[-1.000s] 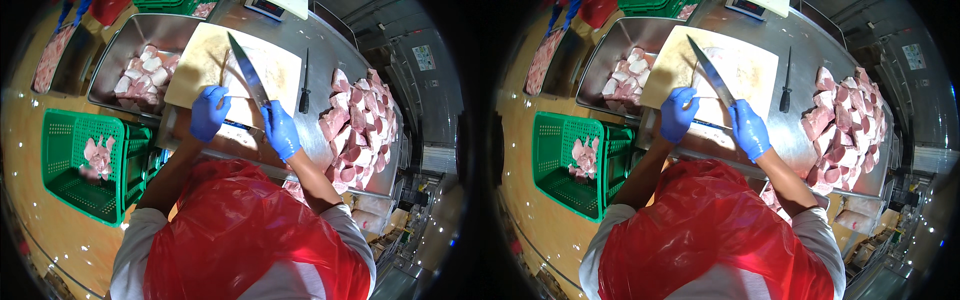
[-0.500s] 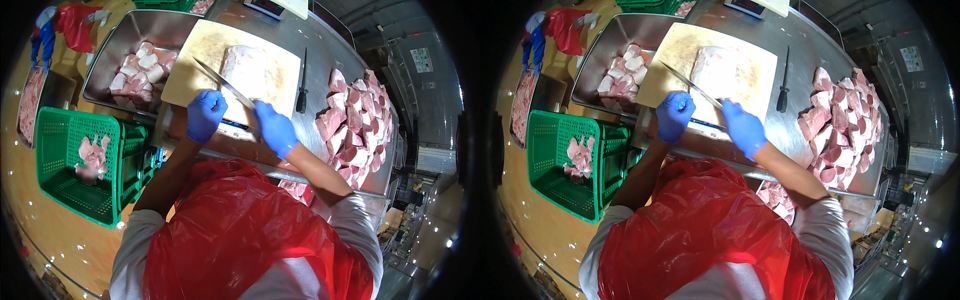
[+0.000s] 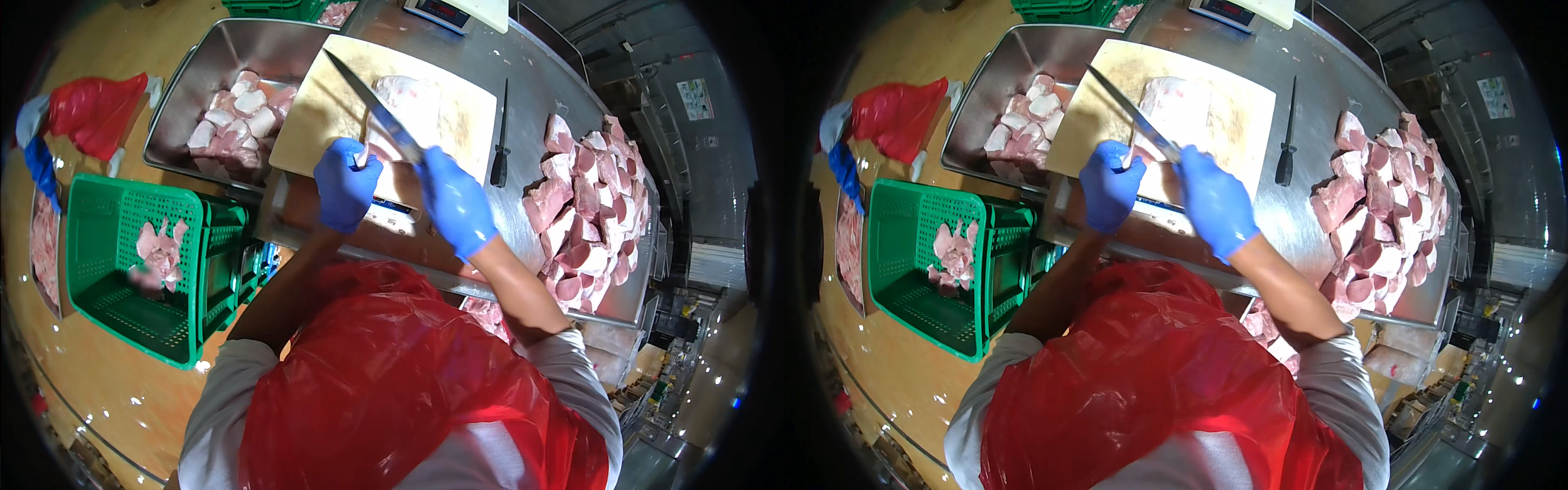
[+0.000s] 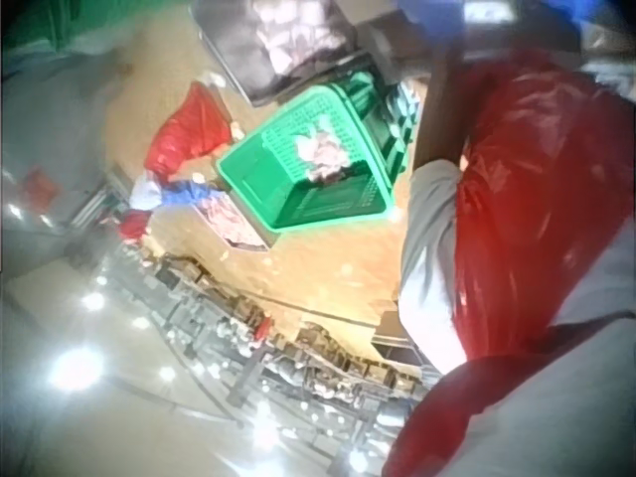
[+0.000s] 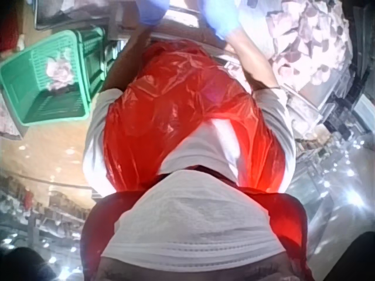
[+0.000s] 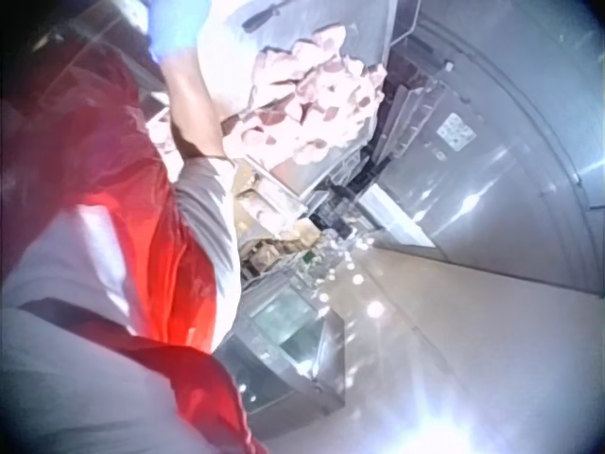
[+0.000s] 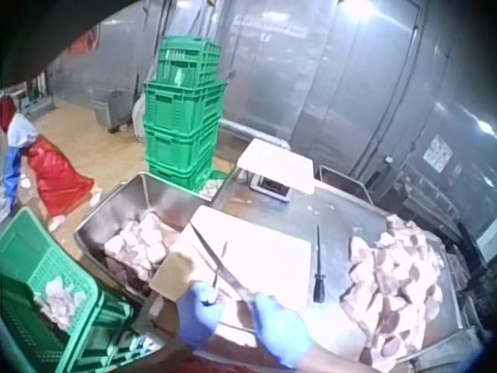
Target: The person puts on blue gloves, then uses a knife to cut large pieces of raw meat on a cutting board. The cut pieces are placed into a metal tray. The person also uses a honing steel to sharpen the knife during the process.
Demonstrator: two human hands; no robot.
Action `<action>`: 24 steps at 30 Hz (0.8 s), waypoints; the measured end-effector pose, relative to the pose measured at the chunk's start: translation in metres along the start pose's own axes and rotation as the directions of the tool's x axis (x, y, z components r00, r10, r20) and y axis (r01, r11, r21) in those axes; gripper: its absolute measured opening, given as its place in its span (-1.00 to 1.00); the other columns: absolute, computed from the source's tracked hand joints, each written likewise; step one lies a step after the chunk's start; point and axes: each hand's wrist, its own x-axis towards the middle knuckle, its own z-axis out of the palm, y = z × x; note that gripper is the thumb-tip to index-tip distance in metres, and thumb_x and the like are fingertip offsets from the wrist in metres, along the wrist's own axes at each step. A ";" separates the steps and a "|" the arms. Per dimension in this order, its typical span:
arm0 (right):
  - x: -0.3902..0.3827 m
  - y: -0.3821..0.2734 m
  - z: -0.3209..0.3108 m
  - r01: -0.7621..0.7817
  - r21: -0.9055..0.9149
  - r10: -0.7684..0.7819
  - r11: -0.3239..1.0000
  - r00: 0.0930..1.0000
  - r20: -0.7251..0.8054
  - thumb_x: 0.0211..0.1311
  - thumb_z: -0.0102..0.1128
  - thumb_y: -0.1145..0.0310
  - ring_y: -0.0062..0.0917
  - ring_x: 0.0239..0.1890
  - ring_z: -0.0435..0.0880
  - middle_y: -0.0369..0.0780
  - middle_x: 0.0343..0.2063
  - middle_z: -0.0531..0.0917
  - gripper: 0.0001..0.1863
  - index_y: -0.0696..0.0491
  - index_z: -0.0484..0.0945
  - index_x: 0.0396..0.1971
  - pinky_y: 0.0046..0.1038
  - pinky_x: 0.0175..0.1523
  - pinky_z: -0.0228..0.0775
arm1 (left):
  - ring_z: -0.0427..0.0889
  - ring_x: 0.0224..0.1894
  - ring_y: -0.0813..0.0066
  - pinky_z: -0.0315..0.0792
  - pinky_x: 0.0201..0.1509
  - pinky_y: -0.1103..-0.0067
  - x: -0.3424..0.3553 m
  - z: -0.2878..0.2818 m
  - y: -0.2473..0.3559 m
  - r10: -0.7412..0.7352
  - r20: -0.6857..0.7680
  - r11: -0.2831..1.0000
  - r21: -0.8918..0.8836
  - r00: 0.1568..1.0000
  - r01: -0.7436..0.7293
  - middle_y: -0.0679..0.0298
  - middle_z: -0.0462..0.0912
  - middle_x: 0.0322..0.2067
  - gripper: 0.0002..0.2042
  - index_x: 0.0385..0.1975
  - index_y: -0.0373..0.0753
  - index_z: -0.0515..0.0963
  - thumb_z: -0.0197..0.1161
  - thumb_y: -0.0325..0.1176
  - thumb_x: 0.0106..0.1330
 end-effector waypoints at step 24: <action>-0.054 0.043 0.001 -0.192 0.979 0.560 0.062 0.819 0.125 0.55 0.00 0.33 -0.54 -0.58 0.57 -0.26 -0.43 0.60 -0.80 0.14 0.40 -0.02 -0.43 -0.47 0.48 | 0.56 0.18 0.01 0.47 0.22 0.34 0.071 -0.194 0.023 0.012 0.130 0.738 0.668 0.991 -0.097 -0.08 0.52 0.18 -0.59 0.15 -0.23 0.56 0.25 -0.58 0.27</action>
